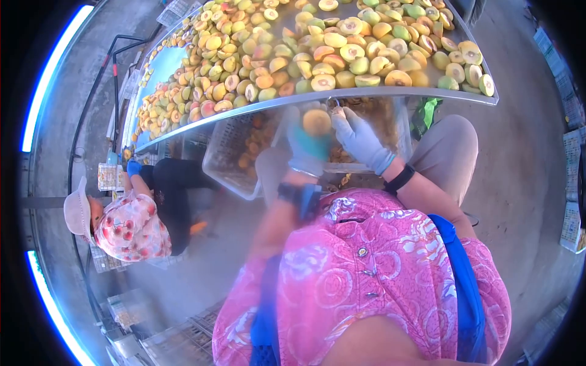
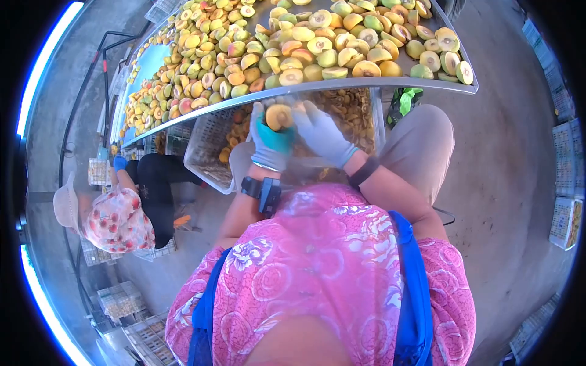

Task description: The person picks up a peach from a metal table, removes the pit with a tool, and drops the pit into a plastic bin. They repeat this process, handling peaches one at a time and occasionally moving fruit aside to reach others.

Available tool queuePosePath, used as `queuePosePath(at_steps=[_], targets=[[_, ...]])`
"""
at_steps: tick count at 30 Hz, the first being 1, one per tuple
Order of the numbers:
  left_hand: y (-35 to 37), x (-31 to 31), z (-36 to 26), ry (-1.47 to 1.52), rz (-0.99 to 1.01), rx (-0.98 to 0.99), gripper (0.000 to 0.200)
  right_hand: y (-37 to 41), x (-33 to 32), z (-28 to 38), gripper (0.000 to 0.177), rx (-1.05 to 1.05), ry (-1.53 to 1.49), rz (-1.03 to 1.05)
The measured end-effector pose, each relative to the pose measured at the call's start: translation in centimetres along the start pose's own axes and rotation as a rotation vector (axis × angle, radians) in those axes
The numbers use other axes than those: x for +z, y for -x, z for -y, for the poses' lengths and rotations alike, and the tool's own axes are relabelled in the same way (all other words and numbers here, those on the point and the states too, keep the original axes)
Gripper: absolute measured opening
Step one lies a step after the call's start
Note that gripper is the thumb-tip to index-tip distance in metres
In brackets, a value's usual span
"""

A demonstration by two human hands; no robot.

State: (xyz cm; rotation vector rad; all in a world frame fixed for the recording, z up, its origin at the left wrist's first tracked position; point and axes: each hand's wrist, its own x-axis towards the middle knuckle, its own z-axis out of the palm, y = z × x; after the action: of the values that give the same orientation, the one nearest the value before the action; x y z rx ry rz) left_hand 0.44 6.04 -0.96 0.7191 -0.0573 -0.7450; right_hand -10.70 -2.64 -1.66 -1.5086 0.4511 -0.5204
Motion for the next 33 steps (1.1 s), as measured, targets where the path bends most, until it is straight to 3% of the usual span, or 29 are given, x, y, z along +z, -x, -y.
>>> queuePosePath(at_steps=[2,4,6,8,12,14,16,19,21,25,27,29,30,32,33], targets=[[0.0,0.8,-1.4,0.06,0.0,-0.09,0.043,0.0,-0.4,-0.1,0.034,0.003,-0.05,0.003],[-0.2,0.3,-1.9,-1.258,0.216,0.6,0.036,-0.2,-0.7,0.0,0.035,0.0,-0.118,-0.002],[-0.1,0.1,-1.8,-1.204,0.276,0.617,0.035,-0.4,-1.2,0.3,0.037,0.012,-0.049,0.05],[1.1,1.4,-2.1,0.014,0.245,-0.11,0.037,-0.3,-1.4,2.0,0.039,-0.074,0.113,0.022],[1.1,0.8,-0.7,-0.116,0.198,-0.066,0.038,-0.2,-1.6,3.7,0.046,-0.198,0.409,0.048],[1.2,0.8,-0.7,-0.231,0.325,-0.083,0.036,-0.3,-1.7,3.0,0.045,-0.212,0.458,0.039],[1.4,1.3,-0.3,-0.258,0.313,-0.06,0.036,-0.7,-1.9,2.8,0.044,-0.229,0.508,0.033],[2.2,2.2,0.0,-0.255,0.307,-0.077,0.038,-1.1,-2.1,2.2,0.041,-0.13,0.348,0.064],[2.3,2.3,0.0,-0.224,0.317,-0.12,0.041,-1.3,-2.4,1.5,0.043,0.062,-0.04,0.176],[0.8,0.8,-0.4,-0.054,0.312,-0.251,0.048,-1.4,-2.7,1.9,0.046,0.11,-0.213,0.108],[0.2,-0.6,-1.1,-0.061,0.358,-0.295,0.049,-1.9,-3.4,0.3,0.052,-0.094,0.183,-0.019],[-0.9,-1.5,0.2,-0.335,0.097,-0.016,0.052,-0.8,-3.3,2.8,0.055,-0.12,0.325,-0.005],[-1.1,-1.3,0.1,-0.262,0.102,-0.051,0.054,-0.2,-3.3,4.0,0.059,-0.137,0.458,0.018],[-0.8,-0.8,-0.5,-0.192,0.261,-0.276,0.052,-0.5,-3.3,2.1,0.065,-0.398,0.495,0.023],[0.5,1.2,-0.5,-0.197,0.271,-0.262,0.05,0.2,-3.6,3.7,0.064,-0.327,0.576,0.027]])
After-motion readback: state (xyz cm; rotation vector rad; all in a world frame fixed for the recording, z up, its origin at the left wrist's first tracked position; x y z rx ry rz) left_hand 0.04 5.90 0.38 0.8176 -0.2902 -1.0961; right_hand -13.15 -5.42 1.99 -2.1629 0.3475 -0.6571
